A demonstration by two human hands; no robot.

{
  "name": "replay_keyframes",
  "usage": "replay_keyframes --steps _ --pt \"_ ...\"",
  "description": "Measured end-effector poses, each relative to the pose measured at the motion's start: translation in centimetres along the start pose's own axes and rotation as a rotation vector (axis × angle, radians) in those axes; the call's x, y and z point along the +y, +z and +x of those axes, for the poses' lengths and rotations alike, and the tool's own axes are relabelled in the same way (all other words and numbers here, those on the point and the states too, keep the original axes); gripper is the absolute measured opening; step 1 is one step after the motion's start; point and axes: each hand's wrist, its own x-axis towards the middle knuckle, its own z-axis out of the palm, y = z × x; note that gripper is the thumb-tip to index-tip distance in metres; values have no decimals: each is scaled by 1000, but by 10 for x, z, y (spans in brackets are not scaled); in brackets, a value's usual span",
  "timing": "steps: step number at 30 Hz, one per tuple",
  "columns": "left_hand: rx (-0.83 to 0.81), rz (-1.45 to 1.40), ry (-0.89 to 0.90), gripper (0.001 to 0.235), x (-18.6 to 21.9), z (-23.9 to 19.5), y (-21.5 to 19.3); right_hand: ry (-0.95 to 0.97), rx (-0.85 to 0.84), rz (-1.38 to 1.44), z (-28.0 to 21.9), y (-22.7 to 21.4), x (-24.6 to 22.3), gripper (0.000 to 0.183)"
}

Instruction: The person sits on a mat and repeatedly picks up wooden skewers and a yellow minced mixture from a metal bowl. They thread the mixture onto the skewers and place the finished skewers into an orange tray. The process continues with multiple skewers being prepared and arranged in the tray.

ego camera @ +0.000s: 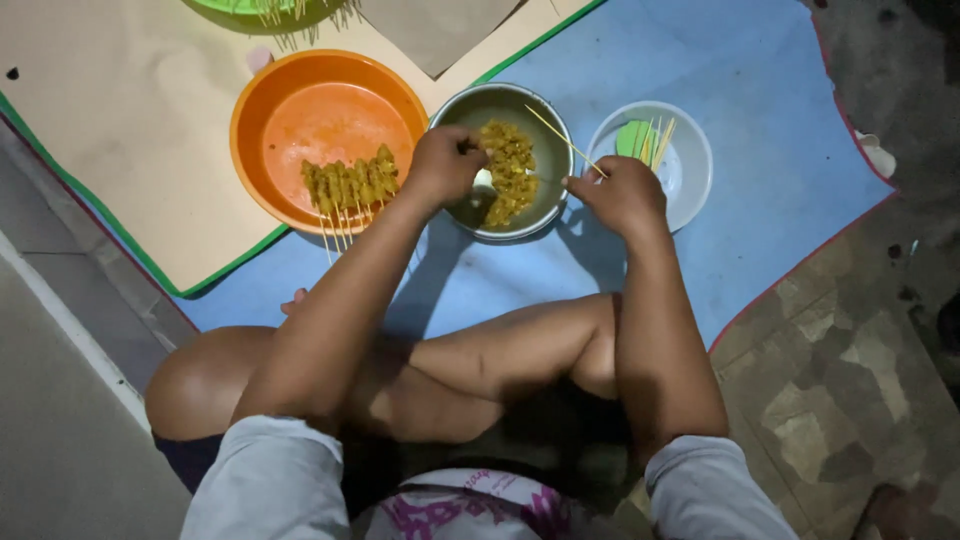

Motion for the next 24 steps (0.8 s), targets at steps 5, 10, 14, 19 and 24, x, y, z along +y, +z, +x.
replay_keyframes --steps 5,10,14,19,24 --pt "8 -176 -27 17 29 -37 -28 -43 -16 -122 3 15 -3 30" --pt "-35 -387 -83 26 35 -58 -41 -35 -27 -111 -12 24 -33 36" --pt "-43 -488 -101 28 43 -80 -58 -27 -16 -54 -7 34 -32 37" --pt "7 -554 -113 29 52 -105 -80 -17 32 37 -14 35 -37 40" --pt "58 -714 -82 26 5 -91 -73 -78 -11 134 -34 28 -53 31"
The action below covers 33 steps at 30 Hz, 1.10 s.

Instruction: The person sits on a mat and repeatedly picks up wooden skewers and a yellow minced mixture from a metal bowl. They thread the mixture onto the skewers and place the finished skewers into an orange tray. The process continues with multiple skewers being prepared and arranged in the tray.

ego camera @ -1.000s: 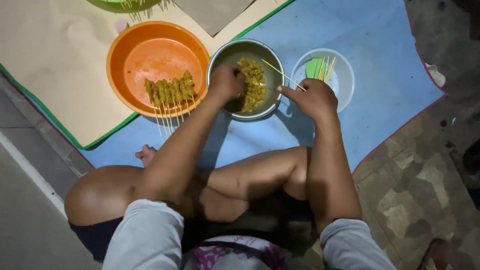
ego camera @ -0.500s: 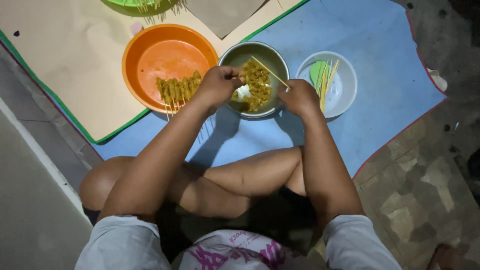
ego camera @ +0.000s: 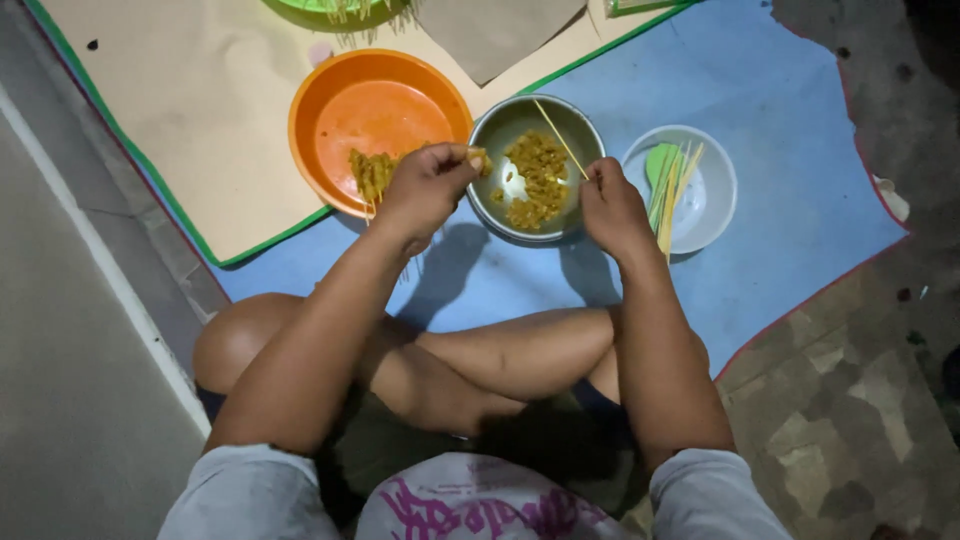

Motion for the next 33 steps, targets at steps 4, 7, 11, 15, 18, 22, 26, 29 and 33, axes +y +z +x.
replay_keyframes --steps 4,7,11,15,18,22,26,29,33 --pt "61 -103 -1 26 -6 7 4 -189 39 42 -13 9 0 28" --pt "107 -221 -21 25 -6 13 3 -413 74 111 -13 19 2 22" --pt "159 -297 9 16 -1 10 0 -519 111 195 -21 29 2 19" --pt "197 -300 43 13 16 4 -8 -578 110 276 -16 35 1 16" --pt "224 -351 51 14 35 -11 -12 -623 122 267 -8 39 8 16" --pt "225 -344 71 17 27 -6 -16 -470 129 302 -8 34 9 17" --pt "217 -313 77 17 33 -9 -17 -381 195 280 3 22 19 12" --pt "211 -313 83 21 35 -9 -16 -373 204 291 6 19 19 8" --pt "194 -310 81 25 49 -23 -15 -427 146 393 -4 26 13 5"
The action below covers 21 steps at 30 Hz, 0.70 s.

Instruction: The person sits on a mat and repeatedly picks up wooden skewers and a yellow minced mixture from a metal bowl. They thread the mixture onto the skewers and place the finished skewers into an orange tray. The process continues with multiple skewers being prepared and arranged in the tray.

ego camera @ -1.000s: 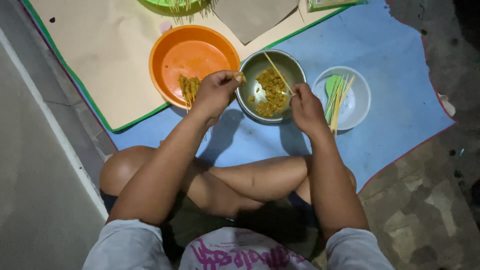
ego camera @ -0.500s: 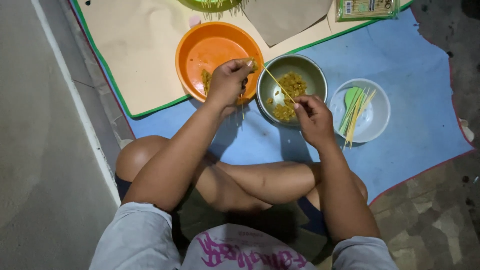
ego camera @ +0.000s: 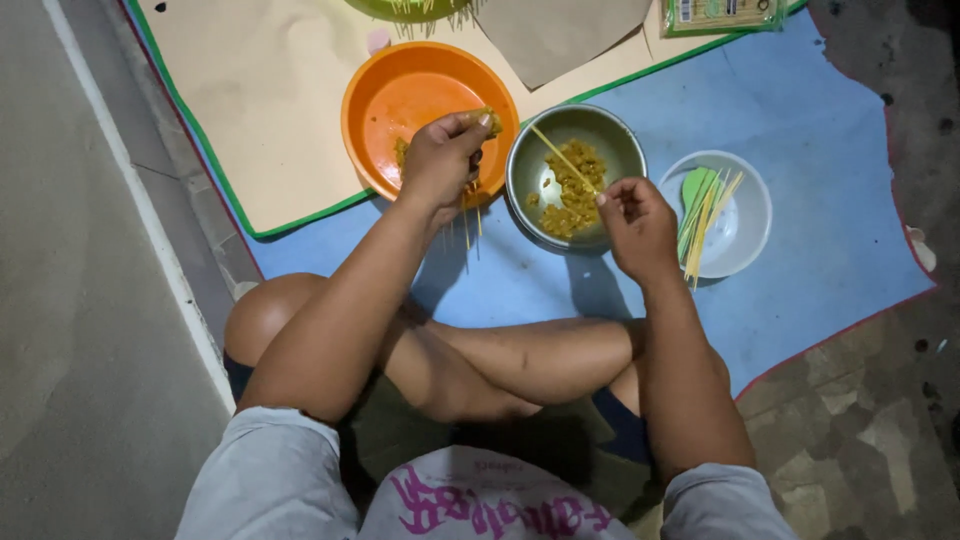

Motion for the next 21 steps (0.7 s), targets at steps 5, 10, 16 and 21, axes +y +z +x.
replay_keyframes --steps 5,10,16,21 --pt "-12 8 6 23 -3 2 -3 -90 -12 30 -9 9 -5 5" --pt "-25 13 18 23 -11 9 -5 -144 -10 21 -9 13 -3 5" --pt "-54 -7 24 20 -14 11 -5 -148 -2 1 -8 15 0 6" --pt "-60 -12 28 23 1 -1 -1 -120 3 5 -10 16 -1 5"
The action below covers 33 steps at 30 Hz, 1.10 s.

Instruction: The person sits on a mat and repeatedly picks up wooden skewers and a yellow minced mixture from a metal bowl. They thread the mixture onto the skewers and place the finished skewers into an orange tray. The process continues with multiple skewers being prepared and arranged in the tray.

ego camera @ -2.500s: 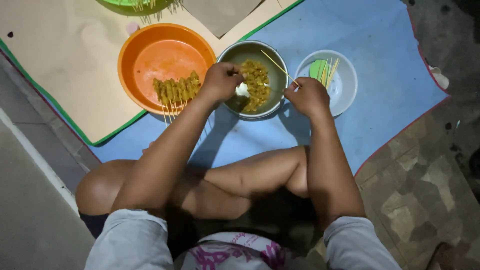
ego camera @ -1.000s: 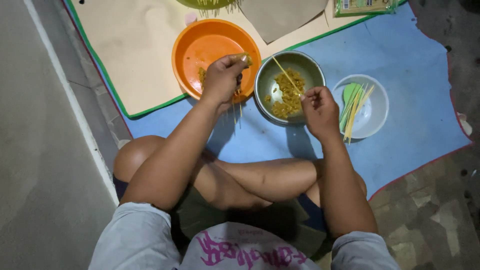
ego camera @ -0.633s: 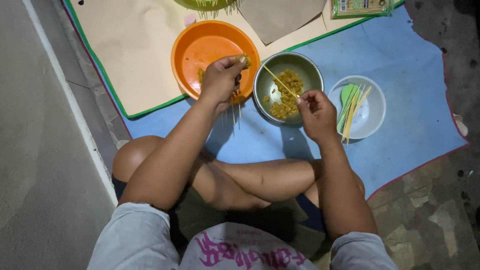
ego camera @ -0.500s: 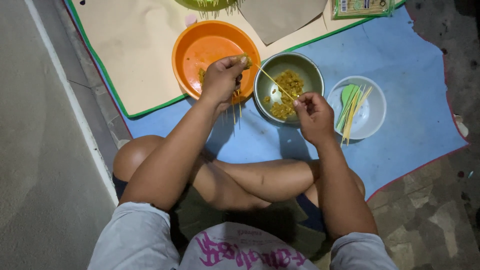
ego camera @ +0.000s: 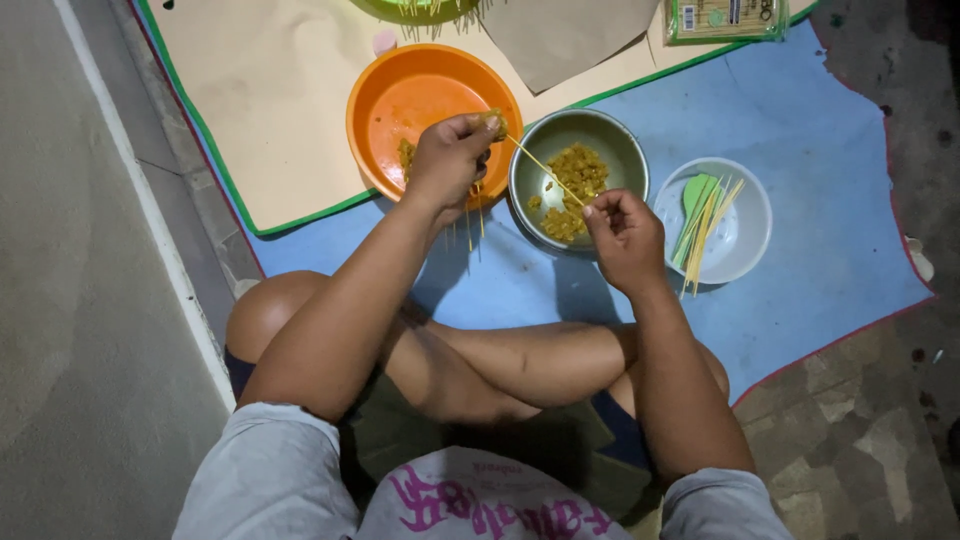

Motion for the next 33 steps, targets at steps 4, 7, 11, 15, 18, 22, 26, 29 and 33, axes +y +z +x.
replay_keyframes --steps 4,7,11,15,18,22,26,29,33 --pt "6 31 5 18 -2 2 0 -18 -15 -3 1 1 -1 6" --pt "4 33 11 18 -10 5 -3 -14 -18 16 -1 2 4 6" --pt "2 50 34 17 -6 9 -2 -14 -27 22 0 3 3 5" --pt "12 57 33 16 -1 6 -1 -3 -22 33 -1 4 5 5" --pt "-1 71 37 17 -16 19 -5 -6 -31 15 -1 2 4 7" --pt "-9 110 48 17 -17 22 -7 11 -40 53 -2 4 6 6" --pt "-13 155 49 17 -25 26 -10 -5 -49 30 -1 3 6 7" --pt "-27 173 37 17 -29 29 -12 -3 -61 33 0 3 5 8" --pt "-44 176 55 16 -30 27 -13 25 -57 70 -2 4 3 8"
